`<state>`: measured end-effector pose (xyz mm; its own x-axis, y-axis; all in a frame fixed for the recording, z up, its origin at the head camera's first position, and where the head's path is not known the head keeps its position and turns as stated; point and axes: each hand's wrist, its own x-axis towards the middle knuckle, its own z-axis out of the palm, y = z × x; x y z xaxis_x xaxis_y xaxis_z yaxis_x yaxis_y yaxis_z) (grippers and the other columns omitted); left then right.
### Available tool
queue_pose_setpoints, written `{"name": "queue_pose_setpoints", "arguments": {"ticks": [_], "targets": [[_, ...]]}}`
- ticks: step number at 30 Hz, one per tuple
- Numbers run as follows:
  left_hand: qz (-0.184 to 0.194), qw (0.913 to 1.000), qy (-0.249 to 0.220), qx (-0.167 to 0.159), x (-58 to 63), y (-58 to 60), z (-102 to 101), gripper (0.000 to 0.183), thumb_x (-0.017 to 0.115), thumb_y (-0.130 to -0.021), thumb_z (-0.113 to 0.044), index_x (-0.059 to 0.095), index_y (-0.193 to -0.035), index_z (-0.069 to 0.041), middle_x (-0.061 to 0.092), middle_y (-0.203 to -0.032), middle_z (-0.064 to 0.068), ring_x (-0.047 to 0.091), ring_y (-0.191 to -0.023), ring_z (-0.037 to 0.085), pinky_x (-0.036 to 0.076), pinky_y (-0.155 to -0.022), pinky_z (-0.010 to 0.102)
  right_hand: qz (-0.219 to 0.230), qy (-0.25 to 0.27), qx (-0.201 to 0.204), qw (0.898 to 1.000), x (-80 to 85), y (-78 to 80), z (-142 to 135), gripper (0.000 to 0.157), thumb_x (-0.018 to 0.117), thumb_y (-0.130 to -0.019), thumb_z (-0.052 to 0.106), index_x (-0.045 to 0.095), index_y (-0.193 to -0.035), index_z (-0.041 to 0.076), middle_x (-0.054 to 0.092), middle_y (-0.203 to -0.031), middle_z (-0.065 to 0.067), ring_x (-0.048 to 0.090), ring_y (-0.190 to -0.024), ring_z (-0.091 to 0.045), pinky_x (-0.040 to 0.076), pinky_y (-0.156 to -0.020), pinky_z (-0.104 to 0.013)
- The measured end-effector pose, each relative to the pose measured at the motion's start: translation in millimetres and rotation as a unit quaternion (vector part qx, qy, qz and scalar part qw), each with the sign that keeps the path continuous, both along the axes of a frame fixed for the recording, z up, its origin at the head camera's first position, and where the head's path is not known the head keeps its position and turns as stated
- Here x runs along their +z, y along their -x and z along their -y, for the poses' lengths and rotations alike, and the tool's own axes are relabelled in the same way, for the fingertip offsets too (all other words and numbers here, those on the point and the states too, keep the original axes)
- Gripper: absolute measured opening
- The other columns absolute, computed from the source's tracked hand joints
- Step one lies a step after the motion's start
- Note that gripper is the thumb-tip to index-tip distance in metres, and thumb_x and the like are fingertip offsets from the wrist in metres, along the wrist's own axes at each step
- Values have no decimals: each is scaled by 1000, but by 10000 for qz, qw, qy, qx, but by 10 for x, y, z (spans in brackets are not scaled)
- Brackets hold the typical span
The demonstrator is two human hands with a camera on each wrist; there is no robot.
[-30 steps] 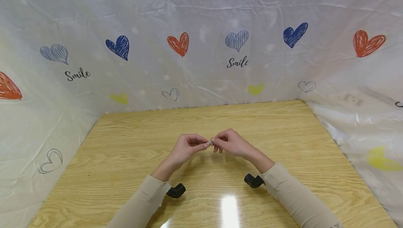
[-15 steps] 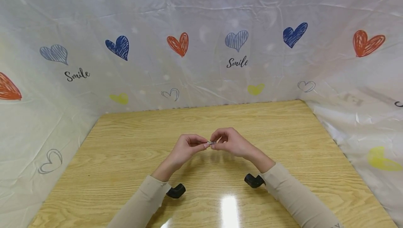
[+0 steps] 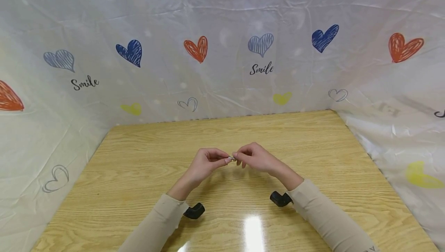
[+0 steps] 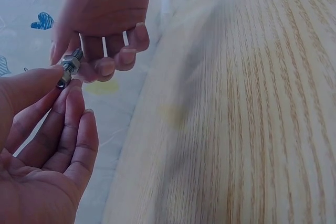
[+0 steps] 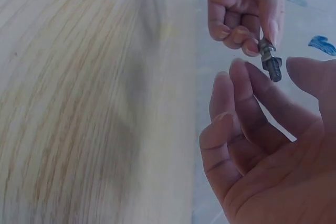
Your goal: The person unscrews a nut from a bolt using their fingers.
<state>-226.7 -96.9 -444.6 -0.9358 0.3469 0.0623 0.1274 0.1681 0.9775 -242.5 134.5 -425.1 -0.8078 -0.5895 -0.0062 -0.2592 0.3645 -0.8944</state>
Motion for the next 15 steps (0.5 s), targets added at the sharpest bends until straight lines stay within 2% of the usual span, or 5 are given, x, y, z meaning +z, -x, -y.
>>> {"name": "queue_pose_setpoints", "arguments": {"ticks": [3, 9, 15], "targets": [[22, 10000, 22, 32, -6, 2, -8, 15, 77, -94, -14, 78, -105, -4, 75, -104, 7, 71, -96, 30, 55, -89, 57, 59, -21, 88, 9999, -14, 1, 7, 37, 51, -110, 28, 74, -105, -1, 69, -95, -23, 60, -84, -46, 48, -59, -32], [103, 9999, 25, 30, -7, 5, -20, 13, 73, -95, -5, 76, -106, 3, 74, -103, 11, 65, -103, 50, 53, -90, 63, 37, 51, 168, 9998, -20, 8, -2, 29, 56, -108, 23, 73, -111, 0, 71, -98, -19, 60, -88, -45, 48, -60, -34], [137, 9999, -79, 11, -25, 15, -14, 14, 74, -95, -7, 76, -106, 2, 74, -103, 10, 65, -104, 50, 53, -91, 62, 31, 197, 160, 9997, -19, 22, -13, 20, 65, -103, 19, 72, -113, 4, 71, -102, -21, 61, -91, -44, 50, -62, -37]]}}
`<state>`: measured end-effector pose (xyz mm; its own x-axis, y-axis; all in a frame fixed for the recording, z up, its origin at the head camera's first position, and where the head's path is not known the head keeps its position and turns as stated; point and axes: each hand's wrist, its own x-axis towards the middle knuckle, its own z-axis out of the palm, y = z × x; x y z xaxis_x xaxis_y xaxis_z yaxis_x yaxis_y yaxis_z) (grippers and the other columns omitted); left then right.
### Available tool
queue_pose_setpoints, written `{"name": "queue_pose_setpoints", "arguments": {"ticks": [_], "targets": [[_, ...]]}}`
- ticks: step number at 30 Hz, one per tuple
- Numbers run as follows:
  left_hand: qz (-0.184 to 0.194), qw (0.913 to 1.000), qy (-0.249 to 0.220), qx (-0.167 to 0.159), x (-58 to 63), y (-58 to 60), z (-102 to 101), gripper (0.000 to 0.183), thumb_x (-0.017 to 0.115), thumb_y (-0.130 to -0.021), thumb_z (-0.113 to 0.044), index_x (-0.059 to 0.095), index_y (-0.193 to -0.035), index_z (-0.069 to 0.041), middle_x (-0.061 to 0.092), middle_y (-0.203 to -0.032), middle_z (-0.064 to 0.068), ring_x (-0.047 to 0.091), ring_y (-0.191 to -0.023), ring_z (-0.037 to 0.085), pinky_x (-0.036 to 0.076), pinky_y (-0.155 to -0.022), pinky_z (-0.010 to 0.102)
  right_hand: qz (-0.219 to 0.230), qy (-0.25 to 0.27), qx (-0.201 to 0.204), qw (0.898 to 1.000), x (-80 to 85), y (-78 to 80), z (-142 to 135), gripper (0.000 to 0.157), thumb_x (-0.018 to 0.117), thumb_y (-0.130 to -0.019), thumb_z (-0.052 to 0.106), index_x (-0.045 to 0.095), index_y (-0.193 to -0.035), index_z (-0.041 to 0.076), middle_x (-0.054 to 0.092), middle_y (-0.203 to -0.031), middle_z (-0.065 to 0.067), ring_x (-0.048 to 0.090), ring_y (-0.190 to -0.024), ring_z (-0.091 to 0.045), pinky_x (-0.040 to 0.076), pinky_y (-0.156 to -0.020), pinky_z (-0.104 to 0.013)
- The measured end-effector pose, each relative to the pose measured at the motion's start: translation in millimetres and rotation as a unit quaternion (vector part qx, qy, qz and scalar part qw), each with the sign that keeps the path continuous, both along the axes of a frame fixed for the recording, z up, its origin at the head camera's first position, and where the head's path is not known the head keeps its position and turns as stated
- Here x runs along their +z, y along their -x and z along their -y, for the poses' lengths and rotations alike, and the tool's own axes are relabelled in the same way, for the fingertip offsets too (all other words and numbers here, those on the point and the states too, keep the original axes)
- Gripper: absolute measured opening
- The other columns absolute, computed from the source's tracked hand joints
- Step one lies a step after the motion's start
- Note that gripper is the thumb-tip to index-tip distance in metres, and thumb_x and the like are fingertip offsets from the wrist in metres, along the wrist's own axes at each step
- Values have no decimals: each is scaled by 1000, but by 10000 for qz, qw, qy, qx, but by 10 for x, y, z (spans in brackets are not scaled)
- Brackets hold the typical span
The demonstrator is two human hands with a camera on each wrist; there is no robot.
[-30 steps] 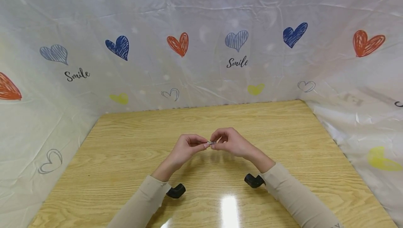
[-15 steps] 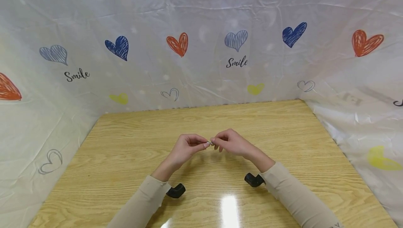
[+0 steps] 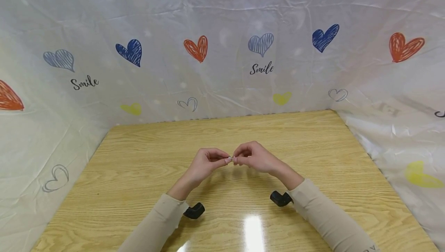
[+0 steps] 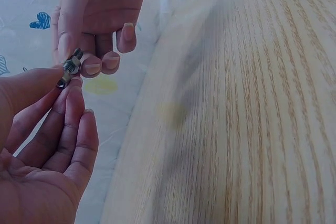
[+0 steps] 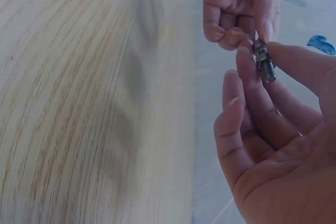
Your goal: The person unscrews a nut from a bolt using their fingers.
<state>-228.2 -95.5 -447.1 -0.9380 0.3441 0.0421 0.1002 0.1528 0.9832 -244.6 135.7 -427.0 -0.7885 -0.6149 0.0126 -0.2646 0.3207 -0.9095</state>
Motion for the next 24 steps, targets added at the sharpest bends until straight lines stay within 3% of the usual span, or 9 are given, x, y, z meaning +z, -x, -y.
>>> {"name": "queue_pose_setpoints", "arguments": {"ticks": [9, 13, 18, 24], "targets": [[-93, 9999, 69, -11, 8, -3, 16, 15, 78, -94, -14, 78, -104, -4, 75, -101, 7, 68, -100, 44, 55, -90, 58, -137, 203, -86, 9997, -2, -11, 9, 18, 75, -95, 13, 69, -111, 6, 68, -105, -12, 65, -96, -29, 55, -82, -47], [-80, 10000, 28, -34, 6, -10, 21, 15, 77, -94, -14, 78, -104, -3, 74, -101, 8, 67, -101, 45, 55, -90, 58, -89, 148, -151, 9997, 7, -24, 6, 20, 71, -99, 20, 69, -113, 6, 67, -107, -15, 65, -94, -37, 56, -77, -49], [-82, 10000, 20, -40, 11, -19, 20, 15, 76, -94, -14, 77, -105, -2, 74, -103, 9, 69, -101, 41, 56, -90, 56, -6, -106, -58, 9999, -7, -17, 0, 30, 54, -109, 27, 71, -114, 2, 68, -103, -23, 61, -88, -46, 51, -62, -39], [-79, 9999, 33, -79, 29, -20, 16, 15, 77, -94, -13, 77, -105, -3, 74, -105, 10, 70, -102, 41, 56, -91, 56, 41, -113, 138, 9998, -4, -21, 13, 37, 49, -111, 25, 72, -106, -3, 69, -98, -23, 62, -85, -47, 49, -61, -35]]}}
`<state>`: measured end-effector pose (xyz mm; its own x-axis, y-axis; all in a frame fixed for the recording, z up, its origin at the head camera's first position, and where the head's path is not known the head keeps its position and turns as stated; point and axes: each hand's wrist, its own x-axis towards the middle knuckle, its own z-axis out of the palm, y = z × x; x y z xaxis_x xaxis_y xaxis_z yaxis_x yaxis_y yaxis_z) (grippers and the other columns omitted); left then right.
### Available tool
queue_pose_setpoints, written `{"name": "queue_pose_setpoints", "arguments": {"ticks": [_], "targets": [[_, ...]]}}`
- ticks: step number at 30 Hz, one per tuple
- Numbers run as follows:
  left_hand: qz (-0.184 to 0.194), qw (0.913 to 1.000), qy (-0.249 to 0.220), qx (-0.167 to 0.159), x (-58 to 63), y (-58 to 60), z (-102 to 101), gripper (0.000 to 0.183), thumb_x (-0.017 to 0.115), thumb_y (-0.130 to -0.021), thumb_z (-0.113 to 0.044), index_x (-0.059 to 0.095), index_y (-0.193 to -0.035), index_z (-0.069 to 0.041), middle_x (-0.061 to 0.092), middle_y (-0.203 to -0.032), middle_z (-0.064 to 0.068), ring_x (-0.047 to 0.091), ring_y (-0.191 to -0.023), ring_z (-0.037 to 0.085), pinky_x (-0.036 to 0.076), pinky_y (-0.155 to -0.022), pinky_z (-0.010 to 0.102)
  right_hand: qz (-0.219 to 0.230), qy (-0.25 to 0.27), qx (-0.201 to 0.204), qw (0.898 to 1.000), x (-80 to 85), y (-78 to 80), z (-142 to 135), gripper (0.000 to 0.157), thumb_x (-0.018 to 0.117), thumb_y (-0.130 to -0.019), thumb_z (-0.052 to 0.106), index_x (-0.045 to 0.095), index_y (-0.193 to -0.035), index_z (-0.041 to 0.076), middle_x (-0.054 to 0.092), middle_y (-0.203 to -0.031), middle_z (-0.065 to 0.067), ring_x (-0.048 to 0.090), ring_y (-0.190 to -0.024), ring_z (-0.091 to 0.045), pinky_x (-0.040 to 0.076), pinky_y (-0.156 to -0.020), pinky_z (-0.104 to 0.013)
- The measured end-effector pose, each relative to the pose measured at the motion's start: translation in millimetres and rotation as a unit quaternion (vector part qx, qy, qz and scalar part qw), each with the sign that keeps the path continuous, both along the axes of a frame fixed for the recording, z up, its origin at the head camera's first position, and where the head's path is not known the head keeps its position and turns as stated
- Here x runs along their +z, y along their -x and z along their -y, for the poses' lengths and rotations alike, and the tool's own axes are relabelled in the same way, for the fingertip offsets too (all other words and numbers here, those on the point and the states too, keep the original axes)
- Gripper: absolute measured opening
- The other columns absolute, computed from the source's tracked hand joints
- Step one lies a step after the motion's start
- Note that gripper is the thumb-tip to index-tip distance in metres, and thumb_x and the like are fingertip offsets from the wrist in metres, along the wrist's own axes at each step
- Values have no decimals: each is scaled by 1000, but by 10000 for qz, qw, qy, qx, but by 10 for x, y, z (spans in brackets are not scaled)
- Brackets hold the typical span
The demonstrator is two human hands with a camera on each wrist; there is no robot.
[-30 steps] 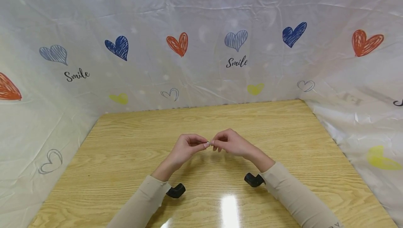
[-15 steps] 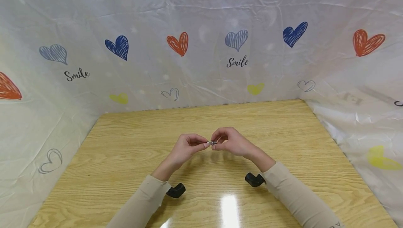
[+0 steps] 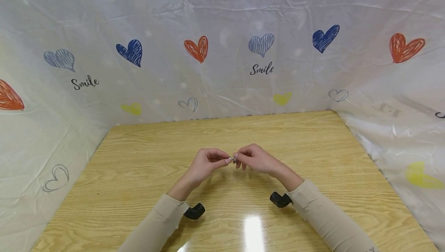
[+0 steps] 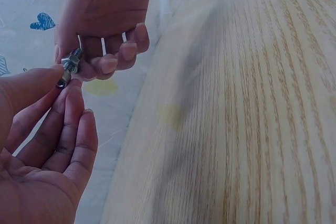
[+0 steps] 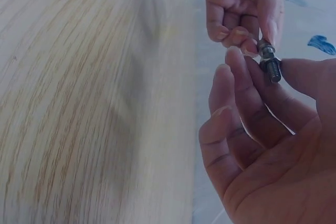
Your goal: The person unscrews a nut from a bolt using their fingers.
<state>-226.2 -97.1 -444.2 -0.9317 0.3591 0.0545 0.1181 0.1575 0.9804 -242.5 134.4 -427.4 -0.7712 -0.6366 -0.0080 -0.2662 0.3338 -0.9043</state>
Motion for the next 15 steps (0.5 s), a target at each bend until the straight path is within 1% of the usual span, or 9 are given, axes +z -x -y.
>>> {"name": "queue_pose_setpoints", "arguments": {"ticks": [6, 8, 12, 15], "targets": [[-22, 10000, 25, -5, 4, -4, 1, 15, 76, -95, -14, 77, -106, -3, 73, -104, 9, 69, -101, 42, 56, -90, 56, -32, 96, 22, 9999, 10, 11, -7, 25, 56, -108, 21, 72, -113, 2, 71, -99, -20, 62, -84, -45, 49, -61, -36], [-18, 10000, 9, -9, 3, -3, 1, 15, 76, -95, -14, 77, -106, -3, 74, -104, 8, 69, -101, 41, 56, -90, 56, -29, 142, -9, 9999, 9, 11, -9, 21, 58, -107, 19, 72, -113, 4, 71, -100, -21, 61, -83, -44, 49, -60, -35], [-1, 10000, -2, 8, -8, 3, -1, 16, 77, -94, -14, 77, -105, -2, 74, -102, 8, 71, -98, 35, 56, -90, 55, -42, 238, -70, 9997, 10, 2, -10, 17, 64, -103, 17, 70, -113, 4, 68, -100, -25, 61, -83, -44, 48, -59, -35], [21, 10000, 14, 43, -8, 2, -3, 15, 77, -94, -13, 78, -105, -3, 75, -102, 7, 71, -97, 34, 56, -90, 55, -84, 325, -114, 9994, 14, -10, -6, 16, 68, -101, 15, 69, -113, 5, 68, -100, -22, 62, -88, -44, 51, -63, -39]]}}
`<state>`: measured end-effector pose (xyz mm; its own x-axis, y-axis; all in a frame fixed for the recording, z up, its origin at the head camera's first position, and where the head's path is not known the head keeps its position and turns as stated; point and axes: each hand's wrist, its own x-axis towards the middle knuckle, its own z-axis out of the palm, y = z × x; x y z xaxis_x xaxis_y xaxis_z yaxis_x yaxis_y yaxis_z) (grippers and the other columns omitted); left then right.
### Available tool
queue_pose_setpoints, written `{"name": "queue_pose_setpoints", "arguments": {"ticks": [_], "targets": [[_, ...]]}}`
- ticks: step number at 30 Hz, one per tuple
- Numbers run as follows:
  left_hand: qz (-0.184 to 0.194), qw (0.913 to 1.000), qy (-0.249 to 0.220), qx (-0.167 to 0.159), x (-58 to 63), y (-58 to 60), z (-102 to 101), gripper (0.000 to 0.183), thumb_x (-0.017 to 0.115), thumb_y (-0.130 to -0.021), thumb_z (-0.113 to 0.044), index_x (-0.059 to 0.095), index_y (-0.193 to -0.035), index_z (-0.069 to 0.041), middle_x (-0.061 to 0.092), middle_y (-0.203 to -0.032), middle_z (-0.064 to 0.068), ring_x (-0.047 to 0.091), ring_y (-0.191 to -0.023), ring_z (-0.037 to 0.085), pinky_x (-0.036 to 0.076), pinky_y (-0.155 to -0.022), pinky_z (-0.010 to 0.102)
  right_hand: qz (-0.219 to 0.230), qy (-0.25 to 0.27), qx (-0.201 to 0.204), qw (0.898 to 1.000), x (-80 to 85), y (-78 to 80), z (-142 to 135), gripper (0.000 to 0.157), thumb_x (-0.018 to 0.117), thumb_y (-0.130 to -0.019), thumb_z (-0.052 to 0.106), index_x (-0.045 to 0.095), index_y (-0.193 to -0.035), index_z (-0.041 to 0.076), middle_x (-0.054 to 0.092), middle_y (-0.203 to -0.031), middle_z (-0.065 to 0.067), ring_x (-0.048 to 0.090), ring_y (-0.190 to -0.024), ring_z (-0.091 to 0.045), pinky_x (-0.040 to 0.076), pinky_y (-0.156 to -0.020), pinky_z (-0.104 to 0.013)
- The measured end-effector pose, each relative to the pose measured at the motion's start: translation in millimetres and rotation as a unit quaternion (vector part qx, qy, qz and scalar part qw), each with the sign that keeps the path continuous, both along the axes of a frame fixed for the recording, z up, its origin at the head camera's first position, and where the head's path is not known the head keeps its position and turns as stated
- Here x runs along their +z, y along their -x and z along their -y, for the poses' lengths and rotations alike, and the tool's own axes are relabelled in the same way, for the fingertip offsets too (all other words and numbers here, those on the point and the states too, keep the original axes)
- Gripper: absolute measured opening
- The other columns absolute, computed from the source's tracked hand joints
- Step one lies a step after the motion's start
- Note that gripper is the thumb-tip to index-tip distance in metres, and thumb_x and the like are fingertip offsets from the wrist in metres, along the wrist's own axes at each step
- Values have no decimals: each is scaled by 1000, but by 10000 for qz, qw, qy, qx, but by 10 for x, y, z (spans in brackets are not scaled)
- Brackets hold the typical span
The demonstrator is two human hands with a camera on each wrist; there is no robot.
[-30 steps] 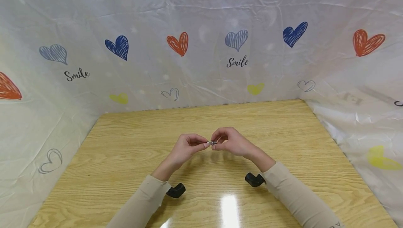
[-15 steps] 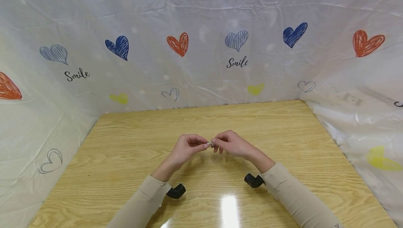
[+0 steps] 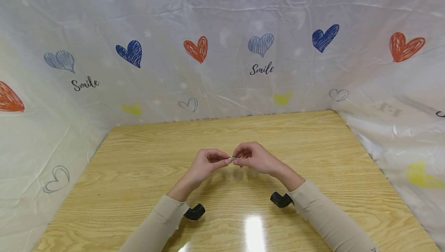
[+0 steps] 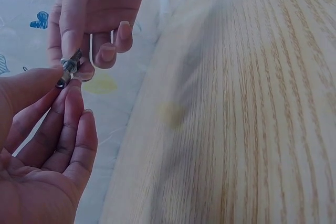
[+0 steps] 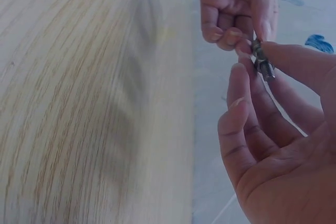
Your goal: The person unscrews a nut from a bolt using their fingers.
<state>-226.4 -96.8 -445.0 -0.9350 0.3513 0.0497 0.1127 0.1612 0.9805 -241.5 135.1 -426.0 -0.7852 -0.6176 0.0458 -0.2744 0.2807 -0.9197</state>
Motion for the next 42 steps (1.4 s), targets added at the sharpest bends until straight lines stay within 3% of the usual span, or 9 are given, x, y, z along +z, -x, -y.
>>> {"name": "queue_pose_setpoints", "arguments": {"ticks": [5, 8, 12, 18, 22, 31, 37, 42], "targets": [[19, 10000, -12, 20, 4, -4, -2, 14, 77, -94, -13, 78, -105, -4, 74, -102, 6, 69, -100, 42, 56, -90, 57, 22, 125, -42, 9999, 3, -13, -3, 17, 71, -97, 10, 67, -113, 4, 67, -106, -15, 64, -95, -47, 55, -76, -51], [17, 10000, -24, 21, 2, -8, -1, 14, 76, -94, -12, 78, -105, -4, 74, -103, 7, 69, -100, 39, 56, -90, 57, 127, 111, -54, 9998, 3, -11, -13, 24, 71, -98, 13, 64, -118, 1, 66, -111, -15, 65, -98, -48, 54, -78, -53], [-6, 10000, -27, 30, 1, -14, -2, 15, 76, -95, -13, 78, -105, -3, 74, -103, 7, 70, -98, 33, 56, -90, 55, 96, -147, -31, 9998, -11, 5, -26, 29, 61, -105, 24, 66, -122, 0, 67, -111, -16, 65, -91, -47, 53, -69, -42], [-27, 10000, 6, 28, -1, -18, -5, 15, 77, -94, -14, 78, -105, -4, 74, -103, 8, 70, -98, 37, 56, -90, 56, 45, -349, 177, 9992, -54, 27, -24, 40, 47, -112, 28, 72, -105, -3, 68, -95, -25, 60, -81, -49, 47, -58, -33], [-25, 10000, 11, 20, -9, -13, -3, 14, 77, -94, -14, 78, -104, -4, 74, -103, 8, 69, -99, 40, 55, -90, 58, 67, -294, 229, 9993, -49, 25, -26, 38, 50, -111, 26, 72, -104, -3, 67, -93, -28, 56, -78, -51, 45, -57, -33], [-39, 10000, -26, 6, -27, -3, 0, 16, 77, -94, -14, 78, -105, -4, 74, -104, 8, 70, -98, 34, 55, -91, 58, 140, -45, 103, 9998, 1, -2, -20, 19, 63, -103, 15, 66, -114, 0, 68, -100, -26, 62, -86, -46, 49, -60, -34], [-108, 9999, 1, 29, -18, -10, -3, 14, 78, -93, -13, 78, -104, -4, 74, -102, 7, 71, -94, 30, 55, -90, 57, 171, -26, -48, 9998, 4, -7, -20, 19, 70, -99, 13, 64, -114, 2, 66, -101, -25, 63, -88, -44, 50, -63, -35], [-112, 9999, -19, 28, -10, -16, -6, 15, 77, -94, -13, 78, -105, -3, 73, -103, 8, 71, -92, 24, 55, -90, 57, 211, -108, -105, 9997, 11, -3, -26, 27, 66, -103, 21, 64, -119, 0, 65, -108, -21, 63, -90, -45, 50, -64, -37]]}}
